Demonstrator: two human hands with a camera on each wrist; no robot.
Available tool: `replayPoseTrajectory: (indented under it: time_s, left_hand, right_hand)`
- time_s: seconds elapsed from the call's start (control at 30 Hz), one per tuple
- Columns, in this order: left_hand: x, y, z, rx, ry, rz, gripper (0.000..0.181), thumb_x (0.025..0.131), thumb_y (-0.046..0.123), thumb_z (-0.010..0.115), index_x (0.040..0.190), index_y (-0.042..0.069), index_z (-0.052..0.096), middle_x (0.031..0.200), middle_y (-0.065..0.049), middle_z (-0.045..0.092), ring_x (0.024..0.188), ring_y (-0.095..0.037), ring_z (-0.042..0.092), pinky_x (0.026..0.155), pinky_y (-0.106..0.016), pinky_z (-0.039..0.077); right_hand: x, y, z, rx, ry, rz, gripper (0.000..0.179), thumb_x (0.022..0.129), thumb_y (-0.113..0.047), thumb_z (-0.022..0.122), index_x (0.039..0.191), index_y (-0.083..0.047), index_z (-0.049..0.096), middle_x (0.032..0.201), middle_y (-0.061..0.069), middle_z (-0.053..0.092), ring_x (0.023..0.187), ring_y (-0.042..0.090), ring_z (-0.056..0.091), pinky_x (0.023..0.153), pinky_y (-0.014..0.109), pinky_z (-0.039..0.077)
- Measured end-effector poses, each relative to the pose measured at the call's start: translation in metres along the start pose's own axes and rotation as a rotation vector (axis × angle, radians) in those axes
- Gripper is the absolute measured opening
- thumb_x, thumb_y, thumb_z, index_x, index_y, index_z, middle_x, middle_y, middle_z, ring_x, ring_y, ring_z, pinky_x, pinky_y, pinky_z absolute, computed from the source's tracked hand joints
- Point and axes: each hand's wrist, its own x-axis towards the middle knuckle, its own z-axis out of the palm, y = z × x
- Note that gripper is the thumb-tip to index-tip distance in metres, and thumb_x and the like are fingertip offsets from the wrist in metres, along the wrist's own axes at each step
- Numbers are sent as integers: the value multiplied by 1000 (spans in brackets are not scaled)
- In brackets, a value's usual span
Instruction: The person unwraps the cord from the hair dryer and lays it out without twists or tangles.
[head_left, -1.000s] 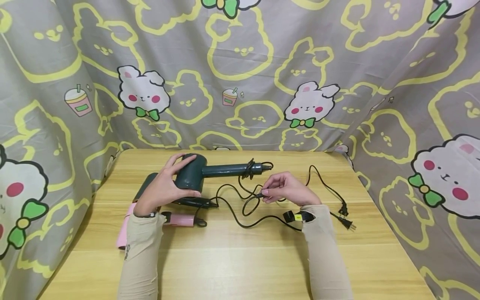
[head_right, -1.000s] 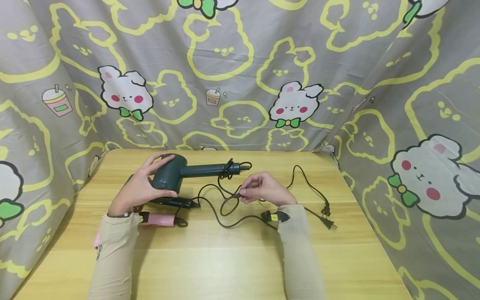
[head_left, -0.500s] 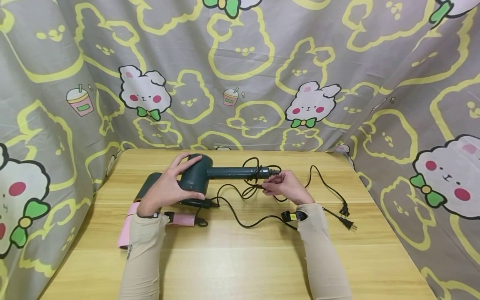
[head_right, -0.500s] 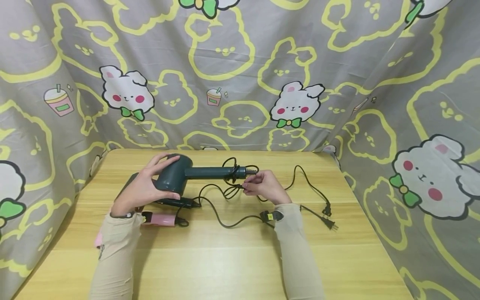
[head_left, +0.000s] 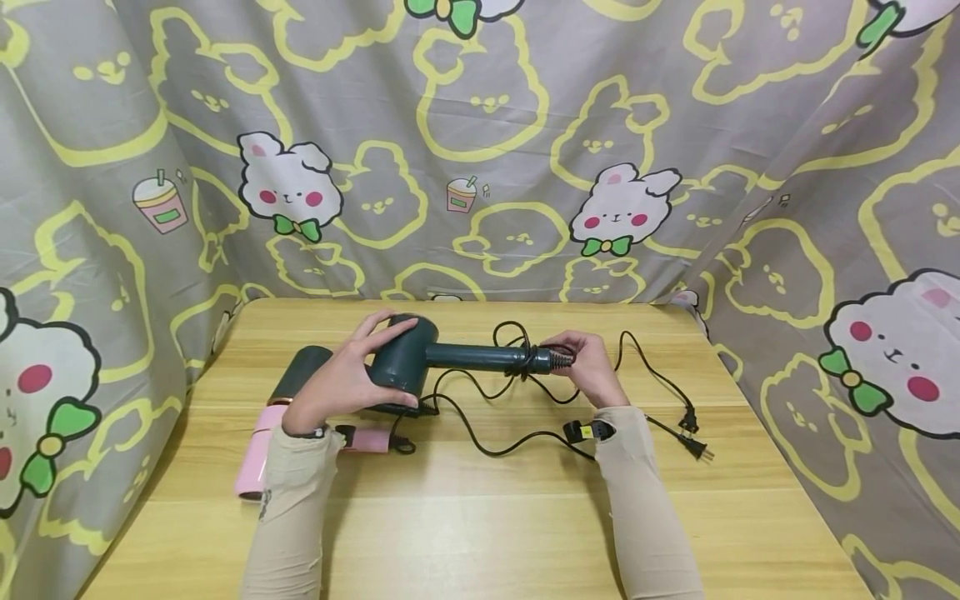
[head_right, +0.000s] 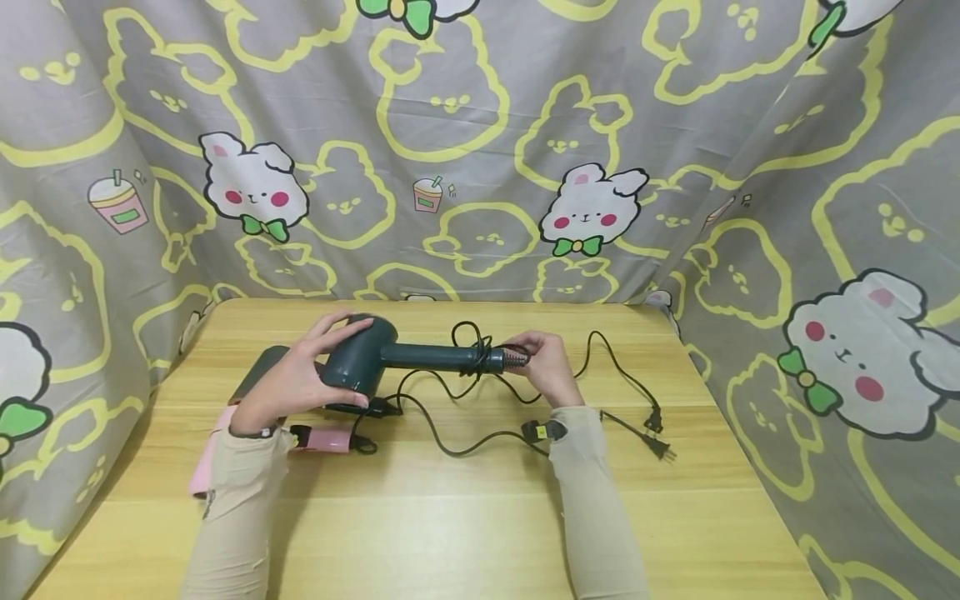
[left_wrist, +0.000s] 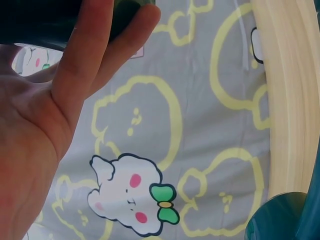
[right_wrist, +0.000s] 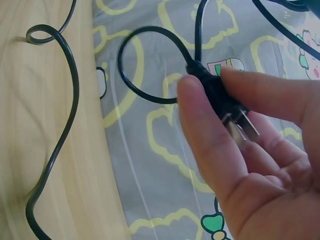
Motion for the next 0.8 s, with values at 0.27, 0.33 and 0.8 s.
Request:
replayPoseTrajectory:
  time_s: [0.27, 0.33, 0.8]
  left_hand:
    - [1, 1, 3, -2, -31, 11, 105, 65, 47, 98, 155, 42, 44, 166, -11, 29, 126, -44, 59, 90, -55, 57]
    - [2, 1, 4, -3, -38, 11, 105, 65, 47, 98, 155, 42, 44, 166, -11, 29, 126, -44, 58, 90, -55, 57]
    - [4, -3, 8, 24, -64, -21, 105, 65, 43, 98, 155, 44, 43, 166, -8, 29, 126, -43, 60, 92, -56, 56]
  right_hand:
    - [-2, -8, -4, 150, 106, -86, 31, 91, -8, 79, 113, 13, 70, 96, 9, 81, 82, 9, 78, 78, 26, 62]
    - [-3, -11, -5, 226, 116, -114, 32, 91, -5, 79, 113, 15, 68, 92, 6, 81, 80, 12, 78, 78, 29, 63]
    - [-22, -42, -8, 463, 169, -339, 16, 89, 5, 76, 103, 11, 71, 92, 6, 81, 81, 19, 80, 80, 37, 63]
